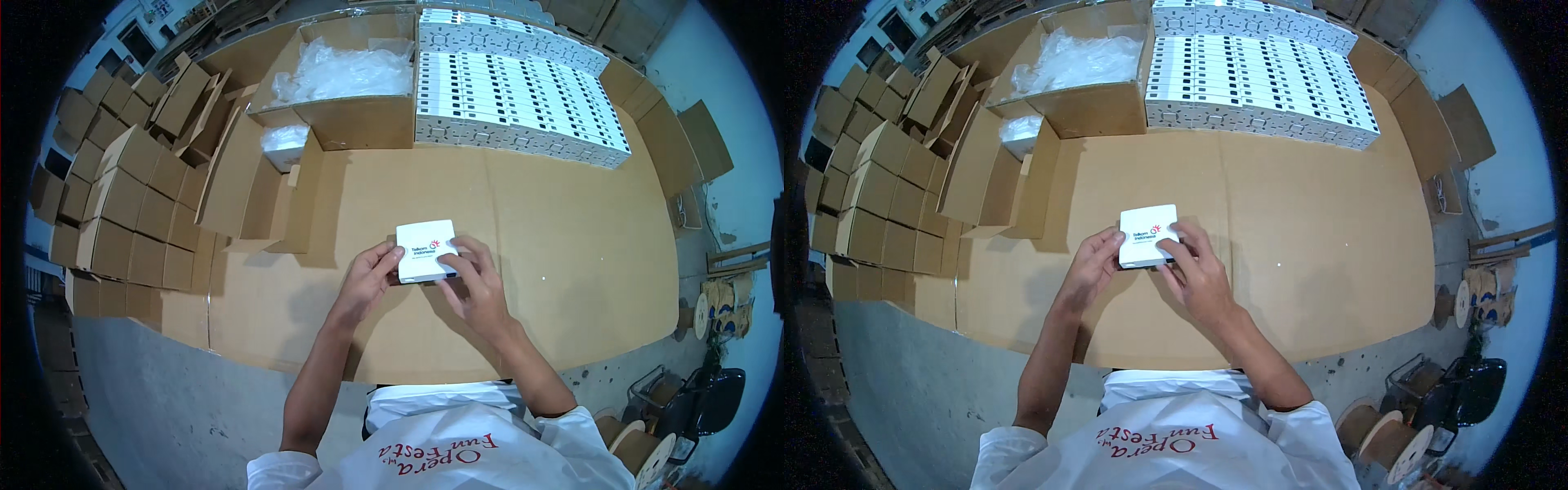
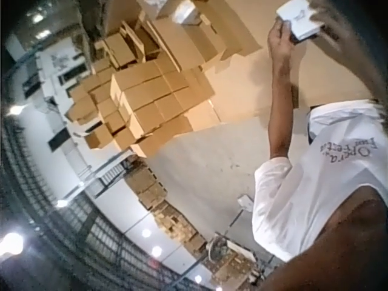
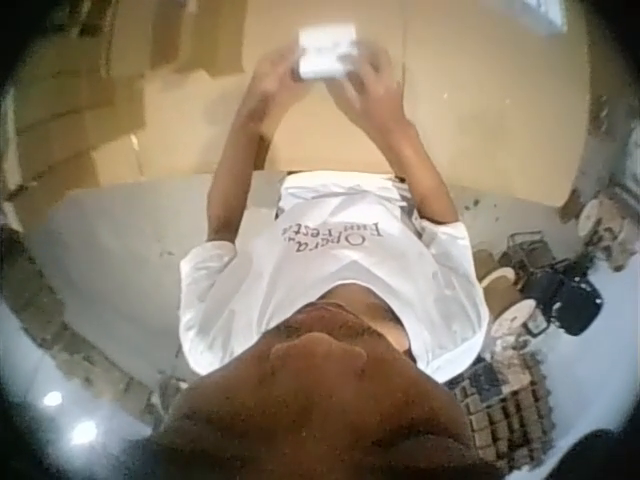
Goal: The recorder is taking small white boxes, placing a plastic bag around them, and putting them into a larger shipping carton.
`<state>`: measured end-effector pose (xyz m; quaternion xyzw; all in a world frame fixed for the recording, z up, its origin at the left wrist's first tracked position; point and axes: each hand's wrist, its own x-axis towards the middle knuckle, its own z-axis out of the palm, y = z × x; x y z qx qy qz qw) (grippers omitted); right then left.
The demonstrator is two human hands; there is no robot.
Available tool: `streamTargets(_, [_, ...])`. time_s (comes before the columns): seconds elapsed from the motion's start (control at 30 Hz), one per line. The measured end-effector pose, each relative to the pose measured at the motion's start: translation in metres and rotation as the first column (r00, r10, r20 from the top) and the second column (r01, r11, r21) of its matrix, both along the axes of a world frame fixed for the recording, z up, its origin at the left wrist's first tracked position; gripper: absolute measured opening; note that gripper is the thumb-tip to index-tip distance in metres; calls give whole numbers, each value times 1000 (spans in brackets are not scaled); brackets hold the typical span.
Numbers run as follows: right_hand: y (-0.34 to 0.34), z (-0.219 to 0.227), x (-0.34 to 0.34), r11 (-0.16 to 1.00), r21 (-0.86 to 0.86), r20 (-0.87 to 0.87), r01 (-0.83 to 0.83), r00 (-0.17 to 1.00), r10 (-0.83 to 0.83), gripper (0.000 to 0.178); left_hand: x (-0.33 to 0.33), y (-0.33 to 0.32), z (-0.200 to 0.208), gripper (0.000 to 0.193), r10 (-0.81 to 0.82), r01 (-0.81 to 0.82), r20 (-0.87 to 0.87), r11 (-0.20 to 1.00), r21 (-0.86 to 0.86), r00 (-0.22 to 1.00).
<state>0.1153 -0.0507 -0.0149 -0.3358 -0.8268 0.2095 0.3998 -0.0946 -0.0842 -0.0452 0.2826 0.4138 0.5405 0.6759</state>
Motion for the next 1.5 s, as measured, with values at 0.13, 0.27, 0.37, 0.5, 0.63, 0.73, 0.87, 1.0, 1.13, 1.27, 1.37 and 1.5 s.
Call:
streamTargets(0.13, [1,-2,-1,951,-307,-236,-39,971,-37,24,-4,0,-3,33,69,-57,-168,996,73,983])
streamTargets(0.27, [15,-44,6,860,-494,-427,-128,897,-111,18,5,7,-11,37,104,-49,-356,986,160,929])
streamTargets(0.37, [15,-44,8,837,-534,-421,-116,895,-144,19,8,7,-18,43,157,-62,-337,959,276,928])
streamTargets(0.5, [20,-45,14,845,-534,-314,-33,935,-162,21,8,7,-19,44,140,-31,-406,964,263,903])
streamTargets(0.63, [27,-45,6,894,-448,-330,-28,934,-136,22,3,8,-8,42,110,4,-449,969,247,887])
streamTargets(0.73, [32,-35,-6,898,-438,-340,-39,932,-126,23,-11,13,-4,46,123,27,-517,962,273,847])
streamTargets(0.87, [29,-25,-11,895,-446,-282,-7,950,-133,28,-13,8,17,57,195,8,-545,938,347,816])
streamTargets(1.0, [22,-21,1,895,-447,-239,3,963,-122,49,-24,14,43,40,328,-113,-569,918,379,754])
streamTargets(1.13, [36,-1,-15,885,-466,-281,-21,951,-126,56,-59,77,124,24,499,-106,-761,857,504,415])
streamTargets(1.27, [41,0,-11,880,-476,-237,-4,964,-124,58,-99,166,179,24,544,-74,-818,838,540,186])
streamTargets(1.37, [50,11,-5,858,-513,-214,1,968,-128,60,-148,251,176,28,525,-23,-851,851,525,-19])
streamTargets(1.5, [92,10,-3,863,-500,-287,-67,953,-93,60,-203,355,180,34,400,15,-854,907,420,-333])
